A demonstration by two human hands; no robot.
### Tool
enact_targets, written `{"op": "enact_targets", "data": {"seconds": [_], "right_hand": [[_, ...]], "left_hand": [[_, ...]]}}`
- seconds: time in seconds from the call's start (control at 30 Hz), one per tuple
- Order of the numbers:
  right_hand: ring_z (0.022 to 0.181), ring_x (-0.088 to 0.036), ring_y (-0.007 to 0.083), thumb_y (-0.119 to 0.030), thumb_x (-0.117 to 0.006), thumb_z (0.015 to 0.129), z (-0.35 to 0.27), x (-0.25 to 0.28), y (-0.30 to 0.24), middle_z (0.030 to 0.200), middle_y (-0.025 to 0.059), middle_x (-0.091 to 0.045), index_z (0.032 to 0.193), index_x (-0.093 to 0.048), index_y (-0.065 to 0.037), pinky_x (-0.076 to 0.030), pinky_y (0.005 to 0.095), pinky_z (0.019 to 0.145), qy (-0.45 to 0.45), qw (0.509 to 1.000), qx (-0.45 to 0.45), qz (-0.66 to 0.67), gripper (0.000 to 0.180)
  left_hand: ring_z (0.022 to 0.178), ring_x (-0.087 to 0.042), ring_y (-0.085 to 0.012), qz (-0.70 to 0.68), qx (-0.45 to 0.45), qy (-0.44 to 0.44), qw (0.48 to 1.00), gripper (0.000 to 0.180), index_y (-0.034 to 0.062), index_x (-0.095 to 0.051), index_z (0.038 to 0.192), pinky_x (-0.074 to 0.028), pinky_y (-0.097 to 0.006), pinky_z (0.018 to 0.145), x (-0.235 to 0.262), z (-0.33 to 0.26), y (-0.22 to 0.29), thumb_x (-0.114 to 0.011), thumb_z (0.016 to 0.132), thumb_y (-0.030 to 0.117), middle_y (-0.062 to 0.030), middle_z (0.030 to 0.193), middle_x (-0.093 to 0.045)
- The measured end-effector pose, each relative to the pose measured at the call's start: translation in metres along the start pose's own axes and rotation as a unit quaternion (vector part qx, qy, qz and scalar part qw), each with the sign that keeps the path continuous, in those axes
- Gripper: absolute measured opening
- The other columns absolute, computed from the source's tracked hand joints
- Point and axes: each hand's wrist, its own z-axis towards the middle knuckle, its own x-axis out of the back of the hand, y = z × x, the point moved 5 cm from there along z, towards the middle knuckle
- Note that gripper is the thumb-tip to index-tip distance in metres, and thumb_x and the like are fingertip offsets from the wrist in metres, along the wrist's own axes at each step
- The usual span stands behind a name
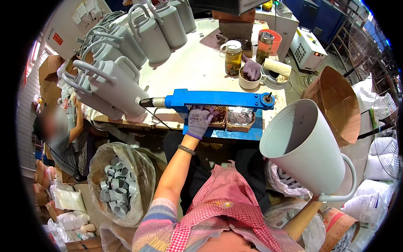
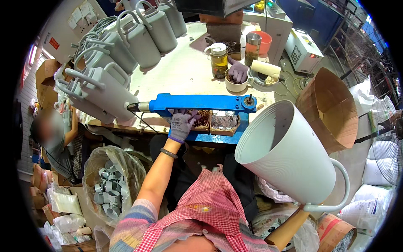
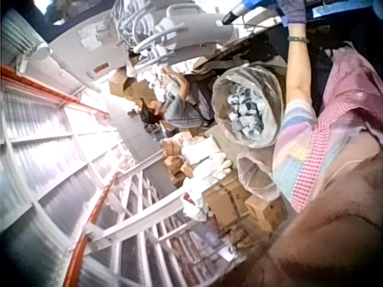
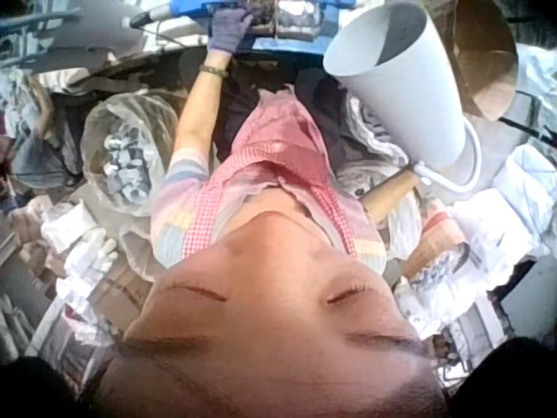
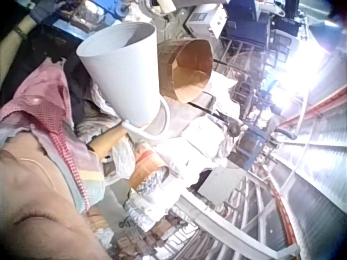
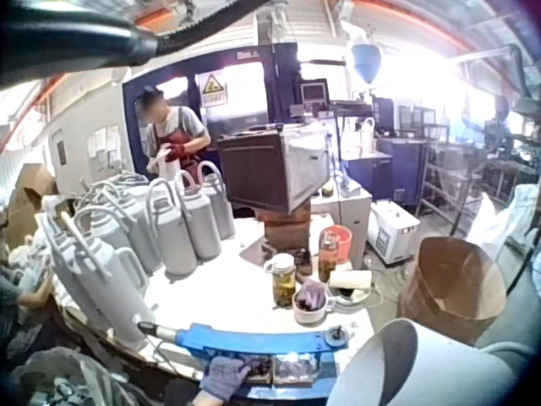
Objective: The person assembles gray plastic watering cans by inserting small white circular components into the nozzle area using a blue handheld tool. They repeatedly pick up a watering can, position it on the tool, and press the nozzle to secure the part. The person then inspects the assembled unit and places it on a nearby table.
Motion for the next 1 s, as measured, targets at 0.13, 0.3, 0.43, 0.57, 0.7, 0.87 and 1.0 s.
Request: {"op": "enact_targets", "data": {"seconds": [0.13, 0.3, 0.43, 0.57, 0.7, 0.87, 1.0], "right_hand": [[0.091, -0.061, 0.0196, -0.039, -0.033, 0.101, 0.006, -0.007, 0.011, 0.106, 0.0114, -0.062, 0.116, -0.057, -0.002, -0.05, 0.0324, 0.081, -0.004, 1.0, -0.017, 0.001, 0.047], [0.091, -0.062, 0.0195, -0.039, -0.034, 0.101, 0.015, -0.019, 0.023, 0.106, 0.0113, -0.063, 0.116, -0.057, -0.002, -0.05, 0.0324, 0.081, -0.007, 0.999, -0.031, 0.005, 0.046], [0.091, -0.062, 0.0194, -0.039, -0.034, 0.101, 0.019, -0.025, 0.031, 0.106, 0.0112, -0.063, 0.116, -0.057, -0.002, -0.05, 0.0324, 0.081, -0.009, 0.999, -0.041, 0.006, 0.046], [0.091, -0.062, 0.0194, -0.039, -0.034, 0.101, 0.017, -0.027, 0.044, 0.106, 0.0111, -0.063, 0.116, -0.057, -0.002, -0.051, 0.0324, 0.08, -0.011, 0.998, -0.055, 0.01, 0.046], [0.091, -0.062, 0.0193, -0.039, -0.035, 0.101, 0.016, -0.02, 0.051, 0.106, 0.011, -0.063, 0.117, -0.057, -0.002, -0.051, 0.0324, 0.08, 0.003, 0.998, -0.063, 0.009, 0.045], [0.091, -0.063, 0.0192, -0.038, -0.035, 0.101, 0.022, -0.024, 0.056, 0.106, 0.0109, -0.063, 0.117, -0.057, -0.003, -0.051, 0.0324, 0.08, 0.0, 0.997, -0.071, 0.006, 0.045], [0.09, -0.063, 0.0192, -0.038, -0.035, 0.101, 0.028, -0.035, 0.06, 0.106, 0.0109, -0.063, 0.117, -0.057, -0.003, -0.052, 0.0324, 0.08, -0.009, 0.997, -0.078, 0.004, 0.045]], "left_hand": [[0.078, -0.063, -0.0285, -0.043, 0.045, 0.022, 0.998, 0.021, 0.0126, -0.078, 0.092, -0.051, -0.04, 0.072, 0.031, -0.004, 0.027, -0.076, 0.077, 0.027, -0.0119, 0.086, -0.071], [0.084, -0.068, -0.0129, -0.519, 0.168, -0.107, 0.831, 0.024, -0.0028, -0.073, 0.104, -0.055, -0.024, 0.077, 0.061, 0.032, 0.082, -0.077, 0.081, 0.005, -0.0096, 0.093, -0.074], [0.084, -0.069, -0.0124, -0.479, 0.045, -0.076, 0.874, 0.026, 0.0016, -0.073, 0.11, -0.056, -0.025, 0.076, 0.052, 0.106, 0.128, -0.073, 0.086, 0.012, -0.0116, 0.101, -0.074], [0.086, -0.071, -0.0147, -0.445, -0.029, -0.016, 0.895, 0.024, 0.0037, -0.075, 0.107, -0.057, -0.027, 0.076, 0.017, 0.132, 0.147, -0.073, 0.086, 0.015, -0.0126, 0.102, -0.074], [0.088, -0.071, -0.0231, -0.43, -0.034, -0.021, 0.902, 0.024, 0.0035, -0.074, 0.106, -0.056, -0.032, 0.08, 0.004, 0.134, 0.153, -0.072, 0.085, 0.015, -0.014, 0.101, -0.073], [0.083, -0.071, -0.0199, -0.473, 0.041, -0.074, 0.877, 0.022, 0.0023, -0.073, 0.105, -0.056, -0.03, 0.076, 0.0, 0.131, 0.144, -0.07, 0.088, 0.015, -0.0134, 0.095, -0.074], [0.081, -0.07, -0.0196, -0.474, 0.016, -0.077, 0.877, 0.02, 0.0022, -0.073, 0.104, -0.055, -0.03, 0.073, -0.001, 0.135, 0.147, -0.069, 0.089, 0.015, -0.0127, 0.094, -0.074]]}}
